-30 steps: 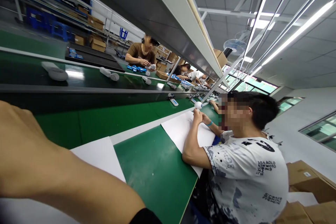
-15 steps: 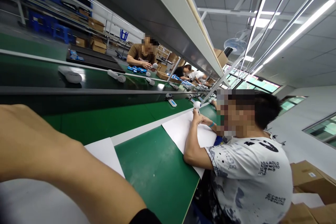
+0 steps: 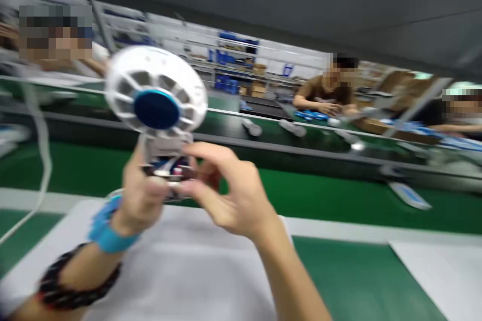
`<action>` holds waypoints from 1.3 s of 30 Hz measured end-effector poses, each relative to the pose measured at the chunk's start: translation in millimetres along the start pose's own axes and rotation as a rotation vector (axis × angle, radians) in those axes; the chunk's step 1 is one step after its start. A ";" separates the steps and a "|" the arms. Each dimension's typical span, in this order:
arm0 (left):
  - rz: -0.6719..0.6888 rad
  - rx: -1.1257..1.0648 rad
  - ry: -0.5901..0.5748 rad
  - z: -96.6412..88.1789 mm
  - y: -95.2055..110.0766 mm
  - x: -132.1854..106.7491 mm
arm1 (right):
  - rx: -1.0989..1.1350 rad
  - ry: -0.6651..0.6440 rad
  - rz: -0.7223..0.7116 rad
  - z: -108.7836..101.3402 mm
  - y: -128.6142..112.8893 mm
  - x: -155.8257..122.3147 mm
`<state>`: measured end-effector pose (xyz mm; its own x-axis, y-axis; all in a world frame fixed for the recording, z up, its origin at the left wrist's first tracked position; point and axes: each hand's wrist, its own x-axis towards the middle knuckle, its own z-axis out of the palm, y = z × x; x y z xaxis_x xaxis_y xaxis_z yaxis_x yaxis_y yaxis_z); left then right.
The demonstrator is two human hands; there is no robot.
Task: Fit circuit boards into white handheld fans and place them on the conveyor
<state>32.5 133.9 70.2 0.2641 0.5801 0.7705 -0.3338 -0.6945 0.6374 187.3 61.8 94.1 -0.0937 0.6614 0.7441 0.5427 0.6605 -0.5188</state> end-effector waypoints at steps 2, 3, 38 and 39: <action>0.003 -0.052 -0.042 -7.1 1.6 -2.5 | 0.123 0.032 -0.118 8.8 6.0 4.3; -0.011 -0.067 -0.050 -6.4 1.6 -2.6 | 0.151 0.047 -0.154 9.7 7.7 4.6; -0.094 -0.089 -0.070 0.3 -7.1 -3.1 | -0.031 -0.096 -0.151 3.9 -1.7 4.6; -0.049 -0.071 -0.101 -1.1 -7.2 -3.3 | -0.037 -0.125 -0.218 2.1 -2.5 4.3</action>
<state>33.0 137.4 63.1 0.3702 0.5644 0.7378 -0.3806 -0.6324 0.6747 183.7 63.7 97.6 -0.3129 0.5454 0.7776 0.5284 0.7803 -0.3346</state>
